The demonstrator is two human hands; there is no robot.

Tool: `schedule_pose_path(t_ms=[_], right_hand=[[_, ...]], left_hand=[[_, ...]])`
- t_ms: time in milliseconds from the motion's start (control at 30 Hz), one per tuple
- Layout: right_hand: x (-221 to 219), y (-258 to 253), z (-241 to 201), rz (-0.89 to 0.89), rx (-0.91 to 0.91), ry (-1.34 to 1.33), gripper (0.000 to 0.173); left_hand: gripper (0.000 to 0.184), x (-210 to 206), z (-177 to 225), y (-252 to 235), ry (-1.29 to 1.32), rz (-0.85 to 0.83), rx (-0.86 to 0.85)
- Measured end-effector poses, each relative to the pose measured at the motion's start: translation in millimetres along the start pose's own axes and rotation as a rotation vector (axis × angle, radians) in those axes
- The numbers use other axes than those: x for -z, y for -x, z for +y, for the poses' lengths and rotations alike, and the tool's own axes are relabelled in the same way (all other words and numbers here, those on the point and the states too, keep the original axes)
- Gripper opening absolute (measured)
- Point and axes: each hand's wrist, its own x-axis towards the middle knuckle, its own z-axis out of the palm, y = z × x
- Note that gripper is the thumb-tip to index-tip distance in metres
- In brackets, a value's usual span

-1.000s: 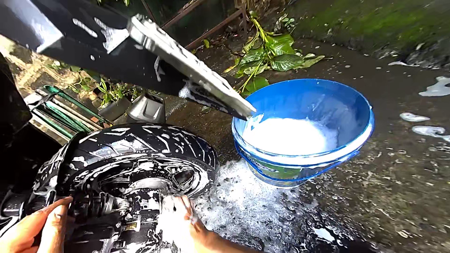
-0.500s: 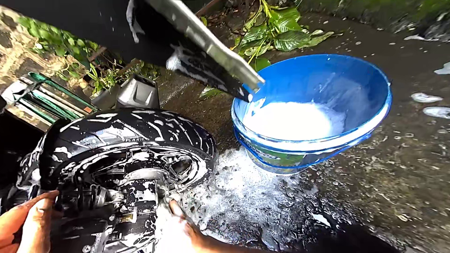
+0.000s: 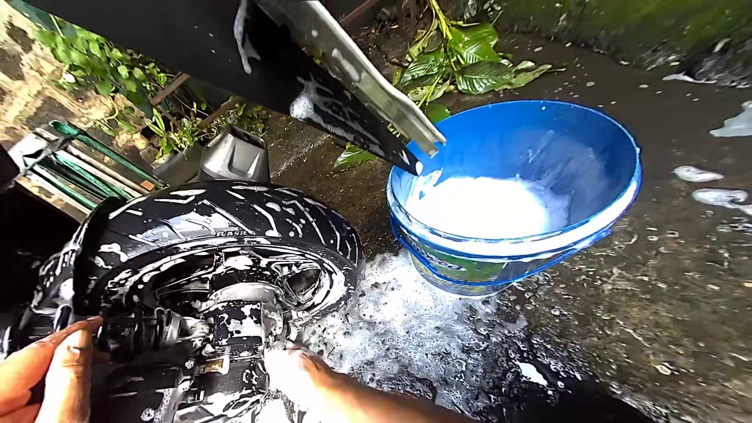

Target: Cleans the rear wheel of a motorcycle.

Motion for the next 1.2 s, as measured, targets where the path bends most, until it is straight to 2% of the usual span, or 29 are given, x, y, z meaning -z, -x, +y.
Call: schedule_pose_path(t_ms=[67, 133, 200, 233, 267, 333, 400, 467, 500, 533, 600, 633, 733, 833, 933, 1000, 1133, 1200], right_hand=[[-3, 11, 9, 0.0, 0.054, -0.037, 0.034], [9, 26, 13, 0.017, 0.007, -0.135, 0.036], [21, 38, 6, 0.245, -0.012, -0.322, 0.034], [27, 40, -3, 0.372, 0.03, -0.368, 0.039], [34, 37, -13, 0.485, 0.121, -0.347, 0.044], [53, 22, -45, 0.581, 0.322, -0.2, 0.047], [65, -7, -78, 0.516, 0.414, 0.103, 0.046], [75, -44, -101, 0.411, 0.429, 0.414, 0.043], [85, -61, -106, 0.315, 0.439, 0.458, 0.042], [98, -75, -107, 0.218, 0.458, 0.436, 0.041], [111, -86, -101, 0.134, 0.499, 0.392, 0.035], [109, -82, -100, 0.154, 0.484, 0.417, 0.036], [87, -42, -85, 0.373, 0.484, 0.404, 0.033], [79, -14, -57, 0.457, 0.567, 0.142, 0.029], [90, -23, -64, 0.467, 0.464, -0.124, 0.03], [104, -52, -90, 0.382, 0.334, -0.108, 0.034], [118, -121, -144, -0.165, 0.289, 0.058, 0.051], [121, -141, -151, -0.316, 0.249, 0.063, 0.057]], left_hand=[[0.035, 0, -4, 0, -0.021, -0.021, -0.017], [0.036, 2, -9, 0, -0.048, -0.037, -0.023], [0.037, 4, -9, 1, -0.096, -0.028, -0.022], [0.037, 4, -9, 3, -0.12, -0.023, -0.021], [0.038, 4, -9, 4, -0.132, -0.011, -0.031], [0.039, 2, -13, 4, -0.142, 0.012, -0.051], [0.04, -1, -16, 4, -0.149, 0.037, -0.068], [0.042, -3, -15, 4, -0.177, 0.074, -0.079], [0.043, -4, -14, 4, -0.199, 0.095, -0.085], [0.043, -6, -13, 3, -0.212, 0.121, -0.089], [0.043, -9, -13, 4, -0.214, 0.144, -0.089], [0.043, -10, -14, 4, -0.208, 0.143, -0.088], [0.044, -14, -15, 3, -0.2, 0.153, -0.087], [0.045, -17, -14, 3, -0.21, 0.154, -0.072], [0.045, -18, -14, 2, -0.212, 0.161, -0.08], [0.046, -20, -14, 1, -0.206, 0.171, -0.075], [0.044, -19, -15, 2, -0.174, 0.178, -0.076], [0.045, -20, -15, 3, -0.166, 0.182, -0.075]])
